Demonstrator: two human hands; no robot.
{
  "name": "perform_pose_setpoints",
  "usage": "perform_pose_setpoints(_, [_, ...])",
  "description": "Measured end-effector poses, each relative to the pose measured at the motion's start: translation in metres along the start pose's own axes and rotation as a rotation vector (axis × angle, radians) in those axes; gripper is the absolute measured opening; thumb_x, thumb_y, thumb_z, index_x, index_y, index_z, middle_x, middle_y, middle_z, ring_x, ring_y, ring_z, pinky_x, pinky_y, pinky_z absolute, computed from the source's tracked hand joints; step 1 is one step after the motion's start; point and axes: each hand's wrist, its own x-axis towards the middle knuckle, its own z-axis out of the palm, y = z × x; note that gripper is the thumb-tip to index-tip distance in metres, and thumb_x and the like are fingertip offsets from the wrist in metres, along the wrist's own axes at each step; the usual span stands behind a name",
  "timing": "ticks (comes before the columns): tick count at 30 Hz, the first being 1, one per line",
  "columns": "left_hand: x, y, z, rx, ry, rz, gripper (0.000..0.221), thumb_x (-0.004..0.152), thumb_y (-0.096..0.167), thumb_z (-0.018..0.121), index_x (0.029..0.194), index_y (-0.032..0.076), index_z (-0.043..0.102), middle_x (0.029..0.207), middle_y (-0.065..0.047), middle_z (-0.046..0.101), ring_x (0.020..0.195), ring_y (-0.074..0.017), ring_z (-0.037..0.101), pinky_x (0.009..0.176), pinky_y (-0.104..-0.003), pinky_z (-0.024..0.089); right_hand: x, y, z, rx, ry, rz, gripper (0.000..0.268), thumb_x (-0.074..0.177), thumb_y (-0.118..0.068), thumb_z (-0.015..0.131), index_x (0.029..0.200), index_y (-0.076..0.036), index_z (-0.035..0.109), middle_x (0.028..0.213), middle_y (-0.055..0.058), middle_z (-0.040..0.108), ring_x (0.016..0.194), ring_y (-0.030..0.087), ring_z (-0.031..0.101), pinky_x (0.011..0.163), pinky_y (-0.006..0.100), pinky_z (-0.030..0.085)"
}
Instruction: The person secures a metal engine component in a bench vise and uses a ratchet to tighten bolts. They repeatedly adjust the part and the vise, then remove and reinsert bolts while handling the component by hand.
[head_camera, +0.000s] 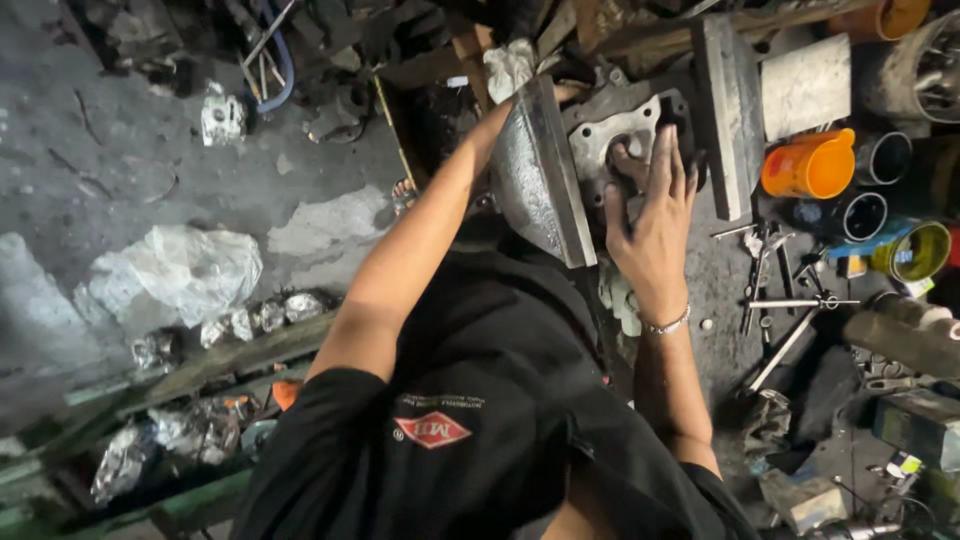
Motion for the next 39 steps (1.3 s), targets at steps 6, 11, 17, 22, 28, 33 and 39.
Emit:
perform_pose_setpoints(6, [-0.001,0.015,0.006,-0.136,0.047,-0.114,0.047,0.107,0.035,0.059,0.143,0.006,0.064,0.108,-0.007,0.072,0.085,-0.0143,0.07,0.076,-0.032,0.058,0.008,-0.004,-0.012,-0.081,0.014,0.059,0.057,0.103,-0.01,0.069,0.155,-0.003,0.046,0.134,0.013,0.067,0.132,0.038,0.055,0.116,0.049,0.042])
perform_pose_setpoints(11, [-0.024,0.038,0.032,-0.125,0.184,-0.218,0.048,0.104,0.039,0.056,0.142,0.01,0.064,0.1,-0.008,0.074,0.078,-0.017,0.072,0.071,-0.033,0.061,0.02,-0.013,-0.022,-0.268,-0.065,0.072,0.057,0.096,-0.014,0.07,0.149,-0.001,0.053,0.119,0.021,0.064,0.104,0.04,0.063,0.09,0.049,0.053])
perform_pose_setpoints(17, [-0.052,0.063,0.057,-0.074,0.092,-0.067,0.05,0.104,0.043,0.051,0.143,0.013,0.061,0.108,-0.004,0.072,0.094,-0.0154,0.069,0.084,-0.031,0.057,0.069,-0.016,-0.025,-0.526,-0.328,-0.115,0.036,0.104,-0.012,0.067,0.136,0.001,0.058,0.108,0.017,0.07,0.073,0.029,0.069,0.064,0.039,0.055])
perform_pose_setpoints(22, [-0.063,0.069,0.057,-0.04,0.076,0.056,0.055,0.105,0.046,0.048,0.145,0.009,0.058,0.132,-0.003,0.07,0.117,-0.0166,0.068,0.104,-0.031,0.054,0.015,0.0,-0.11,-0.2,-0.216,-0.018,0.026,0.104,-0.018,0.069,0.127,-0.006,0.061,0.094,0.011,0.071,0.079,0.027,0.069,0.071,0.038,0.055])
perform_pose_setpoints(28, [-0.04,0.066,0.051,-0.066,0.077,-0.012,0.056,0.104,0.045,0.05,0.146,0.01,0.056,0.137,-0.004,0.067,0.122,-0.0186,0.065,0.108,-0.033,0.052,-0.097,0.05,-0.167,0.535,0.473,0.371,0.018,0.107,-0.008,0.069,0.122,-0.003,0.061,0.101,0.009,0.07,0.088,0.021,0.07,0.082,0.034,0.057])
perform_pose_setpoints(33, [-0.014,0.067,0.055,-0.101,0.067,-0.079,0.056,0.104,0.045,0.051,0.148,0.01,0.054,0.141,-0.005,0.064,0.127,-0.0203,0.062,0.111,-0.035,0.05,-0.177,0.159,-0.142,0.581,0.844,0.526,0.012,0.11,0.001,0.07,0.118,0.001,0.062,0.107,0.008,0.07,0.096,0.016,0.07,0.091,0.03,0.058])
perform_pose_setpoints(39, [-0.01,0.07,0.056,-0.074,0.076,-0.138,0.058,0.103,0.045,0.053,0.149,0.01,0.052,0.145,-0.005,0.06,0.133,-0.0224,0.058,0.115,-0.038,0.047,-0.256,0.257,-0.071,-0.032,0.778,0.958,0.013,0.093,-0.004,0.079,0.103,0.0,0.072,0.094,0.01,0.079,0.087,0.016,0.078,0.079,0.03,0.059])
